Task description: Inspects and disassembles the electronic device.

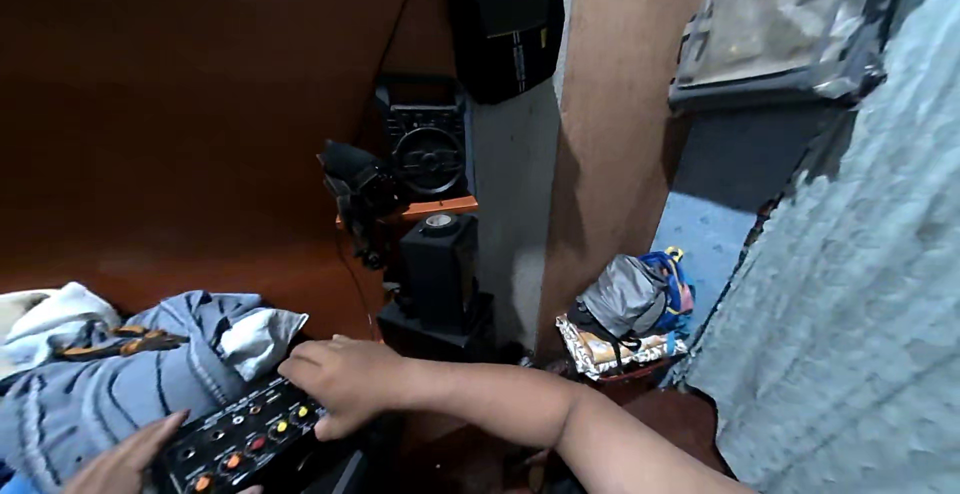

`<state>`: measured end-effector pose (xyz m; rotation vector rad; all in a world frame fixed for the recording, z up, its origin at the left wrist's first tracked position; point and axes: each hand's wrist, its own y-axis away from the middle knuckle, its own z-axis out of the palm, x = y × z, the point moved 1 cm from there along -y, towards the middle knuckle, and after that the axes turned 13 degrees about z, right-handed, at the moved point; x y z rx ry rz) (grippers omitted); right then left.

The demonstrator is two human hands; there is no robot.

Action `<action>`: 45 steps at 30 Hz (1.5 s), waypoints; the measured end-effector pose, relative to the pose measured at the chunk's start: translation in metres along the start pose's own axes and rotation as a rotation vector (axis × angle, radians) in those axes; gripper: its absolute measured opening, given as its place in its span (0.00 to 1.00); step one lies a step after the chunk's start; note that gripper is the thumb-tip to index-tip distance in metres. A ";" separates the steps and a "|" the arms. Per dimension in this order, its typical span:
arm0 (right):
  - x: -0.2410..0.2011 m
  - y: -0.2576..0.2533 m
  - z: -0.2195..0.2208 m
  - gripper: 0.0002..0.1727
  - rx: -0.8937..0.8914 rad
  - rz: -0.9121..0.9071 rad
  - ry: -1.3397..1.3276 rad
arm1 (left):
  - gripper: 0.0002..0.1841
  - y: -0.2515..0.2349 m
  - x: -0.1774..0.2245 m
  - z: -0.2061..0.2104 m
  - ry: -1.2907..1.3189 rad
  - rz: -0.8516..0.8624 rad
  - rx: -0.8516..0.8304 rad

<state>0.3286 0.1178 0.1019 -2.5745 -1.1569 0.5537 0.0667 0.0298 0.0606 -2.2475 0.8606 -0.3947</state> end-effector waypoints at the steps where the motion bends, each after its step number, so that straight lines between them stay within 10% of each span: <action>1: 0.000 0.000 0.000 0.51 -0.013 0.007 0.006 | 0.58 -0.002 0.002 0.001 -0.017 -0.007 0.001; 20: 0.002 -0.003 0.000 0.50 -0.032 -0.059 0.097 | 0.52 -0.008 0.019 0.008 -0.251 -0.015 0.069; 35: 0.002 -0.029 0.013 0.50 0.136 0.033 0.040 | 0.67 -0.004 0.009 0.004 -0.117 -0.343 0.158; 40: -0.002 -0.053 0.023 0.49 0.385 0.073 -0.083 | 0.43 -0.001 0.015 0.002 -0.001 -0.310 0.467; 45: -0.004 -0.065 0.055 0.49 0.571 0.144 -0.287 | 0.13 -0.005 0.023 0.003 0.067 -0.456 0.192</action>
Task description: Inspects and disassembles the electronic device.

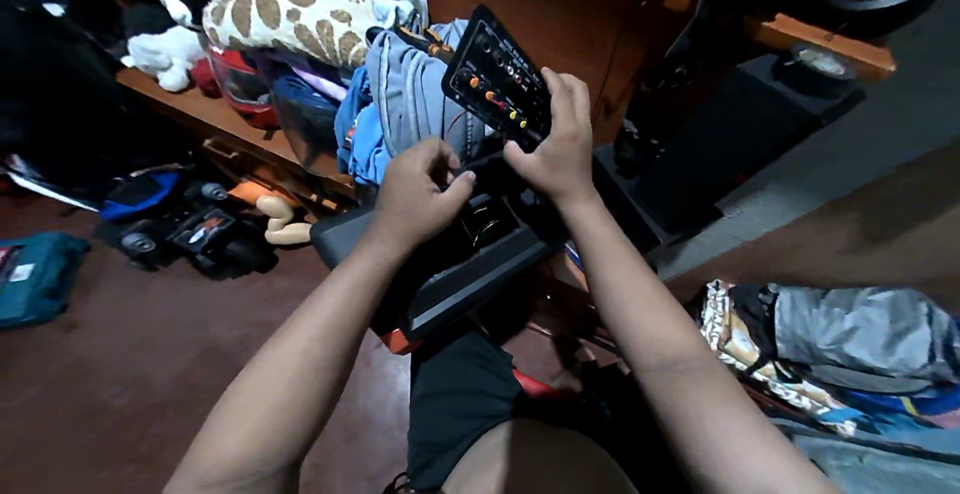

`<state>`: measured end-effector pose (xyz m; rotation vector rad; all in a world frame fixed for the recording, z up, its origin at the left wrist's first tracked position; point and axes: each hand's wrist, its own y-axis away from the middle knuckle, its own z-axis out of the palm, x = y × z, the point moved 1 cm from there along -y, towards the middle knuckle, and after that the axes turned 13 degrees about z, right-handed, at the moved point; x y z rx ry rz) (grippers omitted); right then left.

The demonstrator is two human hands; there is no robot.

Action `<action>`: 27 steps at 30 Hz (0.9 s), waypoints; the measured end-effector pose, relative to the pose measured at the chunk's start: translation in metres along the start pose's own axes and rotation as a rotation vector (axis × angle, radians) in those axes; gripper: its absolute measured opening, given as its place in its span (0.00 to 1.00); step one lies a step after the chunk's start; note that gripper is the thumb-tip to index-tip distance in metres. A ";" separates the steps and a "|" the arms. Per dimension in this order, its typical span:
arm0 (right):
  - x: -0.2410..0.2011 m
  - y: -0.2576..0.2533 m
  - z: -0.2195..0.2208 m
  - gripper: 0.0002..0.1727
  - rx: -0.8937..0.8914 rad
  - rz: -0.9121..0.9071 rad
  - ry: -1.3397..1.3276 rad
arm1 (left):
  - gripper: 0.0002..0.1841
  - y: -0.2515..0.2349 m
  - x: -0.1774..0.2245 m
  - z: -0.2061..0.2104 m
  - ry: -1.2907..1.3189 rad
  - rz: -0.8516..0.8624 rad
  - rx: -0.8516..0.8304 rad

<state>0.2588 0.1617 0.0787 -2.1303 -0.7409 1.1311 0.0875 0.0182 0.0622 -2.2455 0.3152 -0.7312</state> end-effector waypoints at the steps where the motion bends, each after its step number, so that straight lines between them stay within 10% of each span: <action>1: 0.004 0.006 0.006 0.50 0.022 0.011 -0.035 | 0.11 0.001 -0.003 0.001 -0.010 -0.050 -0.067; 9: 0.027 0.038 0.036 0.51 0.156 0.001 -0.153 | 0.13 0.023 0.047 0.005 0.016 -0.304 -0.365; 13: 0.030 0.039 0.041 0.51 0.158 0.031 -0.169 | 0.28 0.085 0.124 0.089 0.639 -0.527 -0.517; 16: 0.030 0.039 0.040 0.52 0.133 0.048 -0.178 | 0.39 0.124 0.166 0.156 1.206 -0.893 -0.248; 21: 0.030 0.042 0.037 0.52 0.077 0.035 -0.151 | 0.30 0.120 0.196 0.188 1.545 -1.123 0.065; 27: 0.030 0.041 0.032 0.51 0.055 0.030 -0.168 | 0.12 0.132 0.196 0.174 1.735 -0.924 -0.157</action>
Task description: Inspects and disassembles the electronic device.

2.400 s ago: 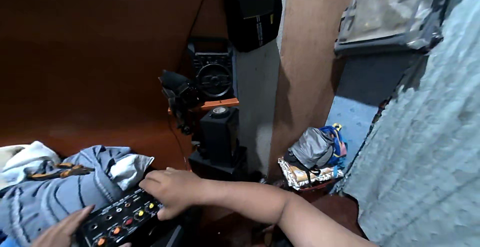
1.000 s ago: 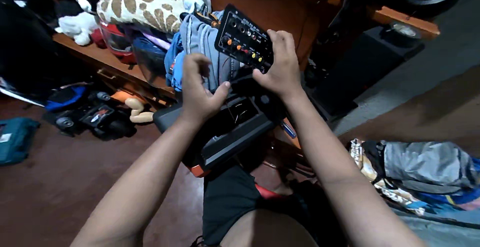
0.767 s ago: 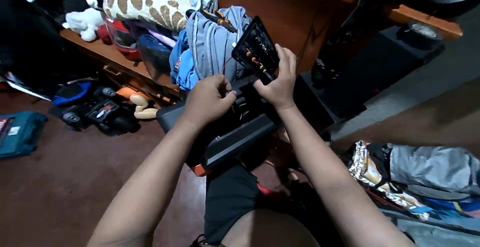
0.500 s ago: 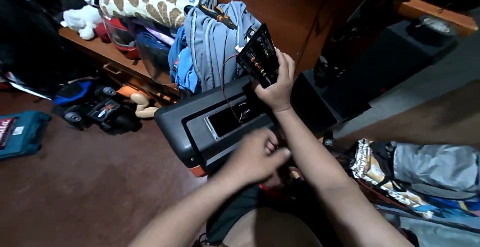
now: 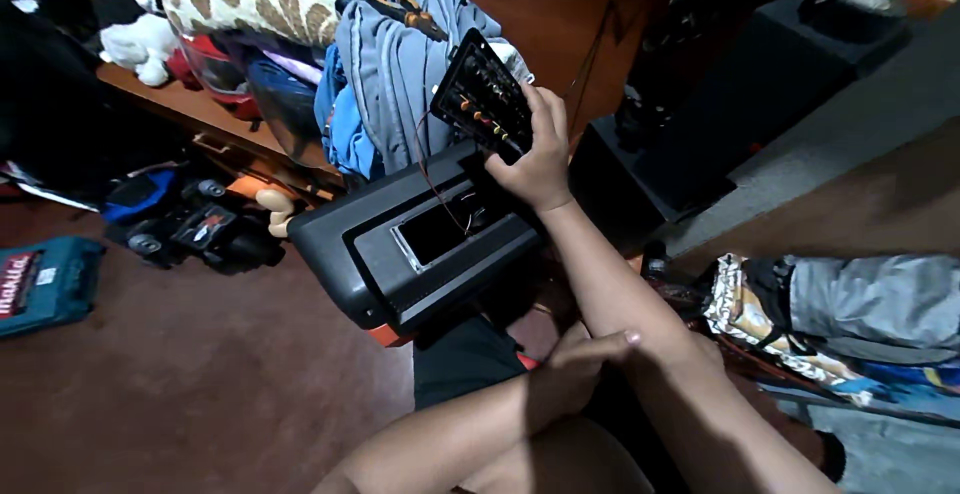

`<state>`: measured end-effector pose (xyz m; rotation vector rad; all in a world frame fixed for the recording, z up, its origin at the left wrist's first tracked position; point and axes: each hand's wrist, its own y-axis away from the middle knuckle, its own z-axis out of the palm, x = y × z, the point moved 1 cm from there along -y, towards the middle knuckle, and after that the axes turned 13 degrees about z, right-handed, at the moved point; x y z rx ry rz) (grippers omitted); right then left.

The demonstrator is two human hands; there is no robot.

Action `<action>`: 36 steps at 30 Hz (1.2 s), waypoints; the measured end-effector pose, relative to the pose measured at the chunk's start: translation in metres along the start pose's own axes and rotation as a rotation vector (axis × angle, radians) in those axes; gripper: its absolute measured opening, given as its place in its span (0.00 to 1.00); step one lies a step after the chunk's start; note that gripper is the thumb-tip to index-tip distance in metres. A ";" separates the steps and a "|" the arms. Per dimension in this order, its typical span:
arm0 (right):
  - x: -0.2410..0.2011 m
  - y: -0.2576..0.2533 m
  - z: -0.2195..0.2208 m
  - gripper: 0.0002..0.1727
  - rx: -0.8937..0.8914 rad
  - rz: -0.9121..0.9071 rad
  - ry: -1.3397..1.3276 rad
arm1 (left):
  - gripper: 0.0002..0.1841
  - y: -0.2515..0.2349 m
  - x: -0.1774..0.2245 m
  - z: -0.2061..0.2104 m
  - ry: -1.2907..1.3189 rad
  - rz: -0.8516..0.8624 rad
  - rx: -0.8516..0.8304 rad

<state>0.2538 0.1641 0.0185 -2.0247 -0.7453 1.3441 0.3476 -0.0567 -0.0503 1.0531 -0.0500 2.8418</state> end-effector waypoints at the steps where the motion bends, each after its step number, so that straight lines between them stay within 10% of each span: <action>1: 0.001 0.000 -0.001 0.50 -0.002 0.005 -0.007 | 0.08 0.006 0.001 -0.006 -0.065 -0.044 -0.040; 4: 0.002 0.002 -0.005 0.50 -0.026 0.003 -0.008 | 0.09 0.031 0.027 -0.023 -0.405 -0.094 -0.184; 7: 0.004 0.008 -0.009 0.50 -0.045 -0.014 0.002 | 0.11 0.063 0.075 -0.051 -0.791 0.227 -0.356; 13: 0.009 0.018 -0.016 0.49 -0.080 -0.097 0.007 | 0.15 0.122 0.194 -0.095 -1.856 0.884 0.082; 17: 0.009 0.019 -0.023 0.48 -0.125 -0.145 -0.003 | 0.31 0.092 0.260 -0.105 -2.246 0.603 0.386; 24: -0.001 0.015 -0.065 0.47 -0.300 -0.181 -0.068 | 0.46 -0.005 0.286 -0.111 -2.258 -0.067 0.365; 36: -0.001 0.027 -0.122 0.51 -0.478 -0.081 -0.114 | 0.46 0.016 0.239 -0.088 -2.385 0.184 0.389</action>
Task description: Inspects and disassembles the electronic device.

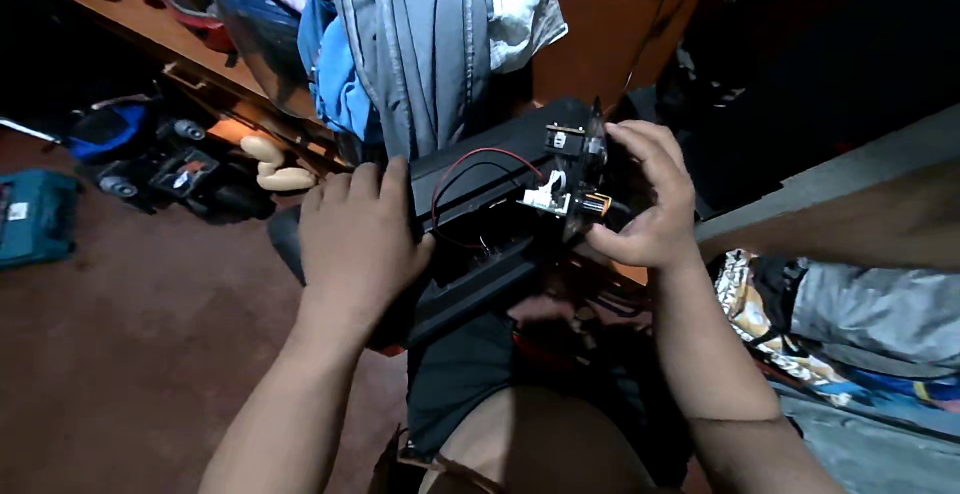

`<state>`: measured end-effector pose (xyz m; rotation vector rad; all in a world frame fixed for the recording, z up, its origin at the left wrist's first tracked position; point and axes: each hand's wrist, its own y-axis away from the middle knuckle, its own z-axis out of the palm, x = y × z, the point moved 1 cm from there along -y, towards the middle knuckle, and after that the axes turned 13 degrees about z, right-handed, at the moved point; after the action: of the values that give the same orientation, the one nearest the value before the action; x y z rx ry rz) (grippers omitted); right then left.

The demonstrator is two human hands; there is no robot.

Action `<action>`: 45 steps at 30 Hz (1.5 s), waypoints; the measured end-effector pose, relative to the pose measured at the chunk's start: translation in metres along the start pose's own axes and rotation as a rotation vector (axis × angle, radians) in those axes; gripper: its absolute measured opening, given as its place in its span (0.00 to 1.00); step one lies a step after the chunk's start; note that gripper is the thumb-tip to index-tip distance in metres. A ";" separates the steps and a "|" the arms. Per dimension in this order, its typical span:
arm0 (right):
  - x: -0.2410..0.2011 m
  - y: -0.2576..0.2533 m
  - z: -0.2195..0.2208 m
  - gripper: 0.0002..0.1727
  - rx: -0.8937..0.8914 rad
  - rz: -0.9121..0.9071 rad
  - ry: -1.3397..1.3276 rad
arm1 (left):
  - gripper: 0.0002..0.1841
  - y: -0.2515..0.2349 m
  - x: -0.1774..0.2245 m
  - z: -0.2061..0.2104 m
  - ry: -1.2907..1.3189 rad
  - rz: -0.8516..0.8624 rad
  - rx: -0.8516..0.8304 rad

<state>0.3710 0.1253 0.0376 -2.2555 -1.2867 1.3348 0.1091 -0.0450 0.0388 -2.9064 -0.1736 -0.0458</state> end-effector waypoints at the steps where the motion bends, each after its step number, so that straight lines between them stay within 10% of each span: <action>1: 0.000 0.002 -0.001 0.51 -0.009 -0.004 -0.014 | 0.46 0.004 0.002 0.001 -0.006 0.013 0.018; 39: 0.001 0.041 -0.027 0.53 0.037 0.116 -0.226 | 0.46 0.000 -0.014 -0.001 0.053 0.035 -0.022; 45: -0.009 0.045 -0.041 0.27 0.163 0.218 -0.396 | 0.46 -0.016 -0.028 0.001 0.068 0.001 -0.086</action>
<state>0.4278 0.1010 0.0402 -2.1365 -1.0071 1.9648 0.0791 -0.0327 0.0400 -2.9851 -0.1626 -0.1549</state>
